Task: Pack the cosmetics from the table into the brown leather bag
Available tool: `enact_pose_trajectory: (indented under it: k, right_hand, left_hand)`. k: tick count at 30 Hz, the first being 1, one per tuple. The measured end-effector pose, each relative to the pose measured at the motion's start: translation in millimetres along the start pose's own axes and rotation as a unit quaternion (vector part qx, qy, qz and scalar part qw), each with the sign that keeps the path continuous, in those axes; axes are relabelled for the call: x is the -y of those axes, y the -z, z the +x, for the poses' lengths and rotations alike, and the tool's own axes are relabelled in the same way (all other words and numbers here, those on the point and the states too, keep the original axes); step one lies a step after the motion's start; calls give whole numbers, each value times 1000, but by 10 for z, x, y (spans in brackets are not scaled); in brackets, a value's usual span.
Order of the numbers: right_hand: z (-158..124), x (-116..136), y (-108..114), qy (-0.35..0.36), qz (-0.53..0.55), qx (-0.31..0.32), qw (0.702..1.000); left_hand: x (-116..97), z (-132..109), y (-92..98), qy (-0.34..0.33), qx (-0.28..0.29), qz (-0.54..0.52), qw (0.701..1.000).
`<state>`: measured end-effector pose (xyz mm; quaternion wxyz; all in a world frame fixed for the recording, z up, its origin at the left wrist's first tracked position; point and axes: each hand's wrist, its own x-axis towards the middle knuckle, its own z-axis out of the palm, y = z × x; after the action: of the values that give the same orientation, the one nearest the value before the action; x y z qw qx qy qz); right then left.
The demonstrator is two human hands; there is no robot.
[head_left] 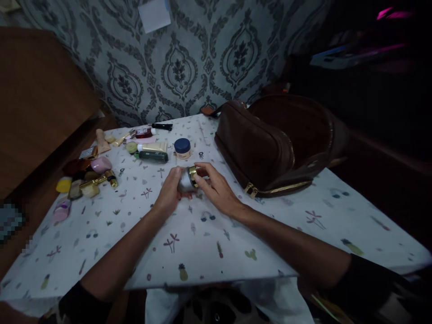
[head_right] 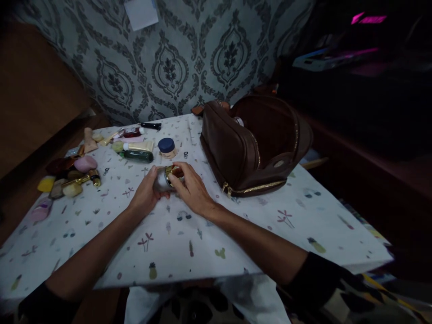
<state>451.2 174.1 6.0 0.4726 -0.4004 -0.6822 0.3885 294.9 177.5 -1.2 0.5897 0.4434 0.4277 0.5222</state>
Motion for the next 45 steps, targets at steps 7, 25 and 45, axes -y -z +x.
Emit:
enact_pose_trajectory:
  k: [7,25,45]
  right_hand:
    - [27,-45,21,-55,4,3,998]
    - [91,-113,24,-103,85,31,991]
    - [-26,44,-81,-173,187,78,964]
  left_hand:
    - [-10,-38,34,-22,22,30,999]
    - [-70,-156,84,-397,86,435,803]
    - [-113,-172,100,-455,50,492,741]
